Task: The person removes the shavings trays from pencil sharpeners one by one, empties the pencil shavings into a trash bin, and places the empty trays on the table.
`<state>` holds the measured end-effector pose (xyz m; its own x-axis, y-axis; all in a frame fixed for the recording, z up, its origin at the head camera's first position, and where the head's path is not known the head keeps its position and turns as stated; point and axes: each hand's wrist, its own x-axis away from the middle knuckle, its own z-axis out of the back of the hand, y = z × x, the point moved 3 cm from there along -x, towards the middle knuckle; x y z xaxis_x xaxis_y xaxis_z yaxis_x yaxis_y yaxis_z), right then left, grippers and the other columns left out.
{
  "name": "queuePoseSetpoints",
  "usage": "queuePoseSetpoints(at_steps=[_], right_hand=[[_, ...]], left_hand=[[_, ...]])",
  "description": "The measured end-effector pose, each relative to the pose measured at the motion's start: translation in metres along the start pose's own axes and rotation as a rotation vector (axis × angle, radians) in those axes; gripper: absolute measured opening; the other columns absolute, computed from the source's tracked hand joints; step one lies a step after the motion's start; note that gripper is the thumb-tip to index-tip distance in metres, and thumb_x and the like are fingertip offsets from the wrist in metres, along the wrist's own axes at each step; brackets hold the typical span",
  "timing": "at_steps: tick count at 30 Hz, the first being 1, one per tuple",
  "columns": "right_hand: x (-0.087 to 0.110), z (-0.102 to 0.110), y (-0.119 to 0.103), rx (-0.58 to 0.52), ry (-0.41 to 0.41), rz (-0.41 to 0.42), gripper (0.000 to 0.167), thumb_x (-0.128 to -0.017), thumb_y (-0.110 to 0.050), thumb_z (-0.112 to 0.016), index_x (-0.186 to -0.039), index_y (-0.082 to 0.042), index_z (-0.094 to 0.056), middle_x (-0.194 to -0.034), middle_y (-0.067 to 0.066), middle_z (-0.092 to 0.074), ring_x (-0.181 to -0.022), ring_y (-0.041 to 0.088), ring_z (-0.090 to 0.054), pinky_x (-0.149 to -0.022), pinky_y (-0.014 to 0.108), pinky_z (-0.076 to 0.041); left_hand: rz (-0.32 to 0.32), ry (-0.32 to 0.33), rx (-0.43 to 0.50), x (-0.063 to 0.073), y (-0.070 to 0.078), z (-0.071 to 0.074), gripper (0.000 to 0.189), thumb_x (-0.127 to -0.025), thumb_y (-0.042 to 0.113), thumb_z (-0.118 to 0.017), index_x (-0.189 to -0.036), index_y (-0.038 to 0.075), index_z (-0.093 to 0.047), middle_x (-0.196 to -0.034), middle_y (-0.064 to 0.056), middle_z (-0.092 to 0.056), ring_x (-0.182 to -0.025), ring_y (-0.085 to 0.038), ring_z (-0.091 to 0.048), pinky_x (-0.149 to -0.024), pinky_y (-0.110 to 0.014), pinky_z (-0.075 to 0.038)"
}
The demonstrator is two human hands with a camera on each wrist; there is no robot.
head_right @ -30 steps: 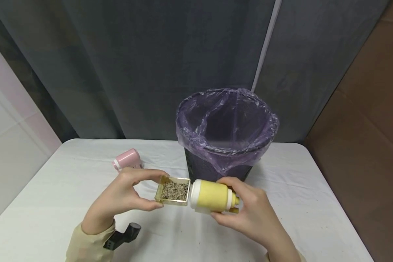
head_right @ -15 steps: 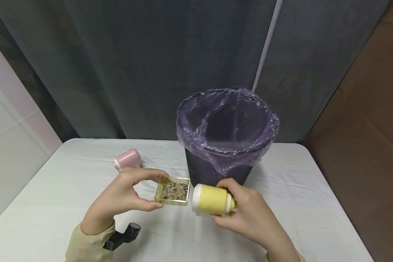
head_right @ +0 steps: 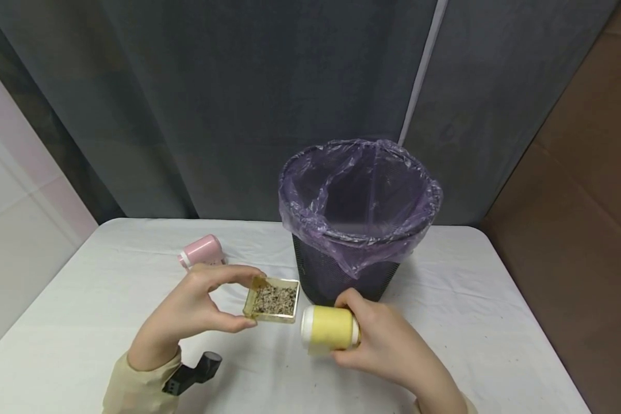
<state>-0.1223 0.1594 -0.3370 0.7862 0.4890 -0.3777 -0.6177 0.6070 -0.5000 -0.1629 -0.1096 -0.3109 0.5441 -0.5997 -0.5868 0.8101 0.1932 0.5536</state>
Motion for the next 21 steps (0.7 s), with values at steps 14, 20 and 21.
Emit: queuePoseSetpoints(at_steps=[14, 20, 21], right_hand=[[-0.002, -0.013, 0.007, 0.035, -0.105, -0.020, 0.051, -0.058, -0.019, -0.083, -0.098, -0.021, -0.052, -0.071, -0.017, -0.049, -0.056, 0.000, -0.044, -0.051, 0.020, -0.041], [-0.003, -0.017, 0.010, 0.009, -0.150, -0.027, 0.052, -0.059, -0.019, -0.083, -0.099, -0.021, -0.051, -0.072, -0.015, -0.050, -0.057, 0.001, -0.045, -0.052, 0.020, -0.042], [-0.003, -0.018, 0.011, 0.008, -0.157, -0.029, 0.052, -0.058, -0.019, -0.083, -0.099, -0.021, -0.051, -0.072, -0.015, -0.050, -0.057, 0.001, -0.045, -0.052, 0.020, -0.042]], left_hand=[[-0.020, 0.023, -0.042, 0.001, 0.000, 0.001, 0.054, -0.062, 0.008, -0.087, -0.112, 0.003, -0.067, -0.097, -0.001, -0.071, -0.088, -0.012, -0.066, -0.086, -0.031, -0.049], [-0.016, 0.024, -0.033, 0.001, -0.001, 0.002, 0.054, -0.062, 0.007, -0.087, -0.112, 0.002, -0.067, -0.097, -0.001, -0.071, -0.088, -0.012, -0.066, -0.087, -0.031, -0.049], [-0.011, 0.024, -0.032, 0.002, -0.001, 0.002, 0.054, -0.062, 0.007, -0.087, -0.112, 0.002, -0.067, -0.097, -0.001, -0.071, -0.088, -0.012, -0.066, -0.087, -0.031, -0.049]])
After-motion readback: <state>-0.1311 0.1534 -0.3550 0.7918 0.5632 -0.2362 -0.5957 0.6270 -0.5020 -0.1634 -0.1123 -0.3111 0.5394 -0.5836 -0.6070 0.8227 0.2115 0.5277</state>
